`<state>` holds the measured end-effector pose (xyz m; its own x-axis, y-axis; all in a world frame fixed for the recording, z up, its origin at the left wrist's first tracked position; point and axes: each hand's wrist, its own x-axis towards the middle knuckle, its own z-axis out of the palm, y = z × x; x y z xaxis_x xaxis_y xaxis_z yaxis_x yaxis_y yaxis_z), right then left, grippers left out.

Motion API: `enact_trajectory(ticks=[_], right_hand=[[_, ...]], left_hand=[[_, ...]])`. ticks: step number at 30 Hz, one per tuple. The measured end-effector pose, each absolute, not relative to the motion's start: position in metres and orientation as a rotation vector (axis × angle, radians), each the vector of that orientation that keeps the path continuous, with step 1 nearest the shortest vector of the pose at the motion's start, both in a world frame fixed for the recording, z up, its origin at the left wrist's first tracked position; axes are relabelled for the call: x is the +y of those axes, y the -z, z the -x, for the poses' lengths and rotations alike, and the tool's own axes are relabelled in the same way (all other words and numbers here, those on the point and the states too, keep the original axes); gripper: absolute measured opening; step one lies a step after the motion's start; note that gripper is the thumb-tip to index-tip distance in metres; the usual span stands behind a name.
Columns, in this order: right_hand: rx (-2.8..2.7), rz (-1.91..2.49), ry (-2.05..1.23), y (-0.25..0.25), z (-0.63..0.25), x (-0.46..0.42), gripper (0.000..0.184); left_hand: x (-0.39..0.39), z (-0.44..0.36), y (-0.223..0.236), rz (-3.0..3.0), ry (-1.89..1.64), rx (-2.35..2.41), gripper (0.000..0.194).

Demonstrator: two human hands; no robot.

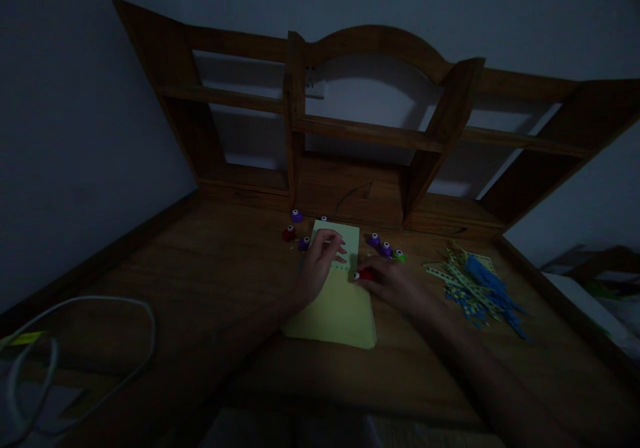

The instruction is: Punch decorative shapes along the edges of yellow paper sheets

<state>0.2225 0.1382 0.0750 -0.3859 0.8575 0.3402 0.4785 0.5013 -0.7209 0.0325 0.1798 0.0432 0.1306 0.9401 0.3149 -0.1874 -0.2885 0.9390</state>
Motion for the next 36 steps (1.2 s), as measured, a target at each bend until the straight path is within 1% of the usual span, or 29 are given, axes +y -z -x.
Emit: enact_trajectory(ticks=[2, 5, 8, 12, 14, 17, 22, 25, 29, 33, 36], right_hand=[[-2.151, 1.088, -0.630, -0.067, -0.223, 0.142, 0.019], [-2.164, 1.084, -0.555, -0.062, -0.218, 0.143, 0.026], [-2.290, 0.993, -0.510, -0.061, -0.213, 0.141, 0.023], [-2.132, 1.039, -0.468, -0.060, -0.210, 0.138, 0.026], [-2.036, 1.085, -0.507, -0.058, -0.208, 0.138, 0.025], [-1.770, 1.123, -0.729, -0.053, -0.206, 0.142, 0.025], [-0.936, 0.899, -1.367, -0.055, -0.211, 0.151, 0.018], [-0.665, 0.790, -1.621, -0.057, -0.213, 0.153, 0.024], [-0.588, 0.693, -1.736, -0.054, -0.209, 0.152, 0.030], [-0.616, 0.666, -1.764, -0.050, -0.207, 0.152, 0.025], [-0.660, 0.655, -1.752, -0.049, -0.207, 0.152, 0.022]], left_hand=[[0.185, -0.033, -0.037, -1.262, -1.327, 0.822, 0.023], [0.190, -0.031, -0.033, -1.188, -1.300, 0.859, 0.023], [0.192, -0.029, -0.034, -1.177, -1.310, 0.873, 0.023], [0.195, -0.028, -0.035, -1.173, -1.333, 0.892, 0.020], [0.196, -0.027, -0.035, -1.172, -1.341, 0.881, 0.019], [0.196, -0.027, -0.035, -1.187, -1.353, 0.868, 0.016], [0.193, -0.026, -0.038, -1.296, -1.346, 0.868, 0.016], [0.192, -0.027, -0.038, -1.444, -1.348, 0.859, 0.018], [0.187, -0.029, -0.039, -1.673, -1.372, 0.909, 0.015], [0.177, -0.030, -0.046, -1.934, -1.449, 0.878, 0.009], [0.171, -0.030, -0.053, -2.107, -1.584, 0.781, 0.006]])
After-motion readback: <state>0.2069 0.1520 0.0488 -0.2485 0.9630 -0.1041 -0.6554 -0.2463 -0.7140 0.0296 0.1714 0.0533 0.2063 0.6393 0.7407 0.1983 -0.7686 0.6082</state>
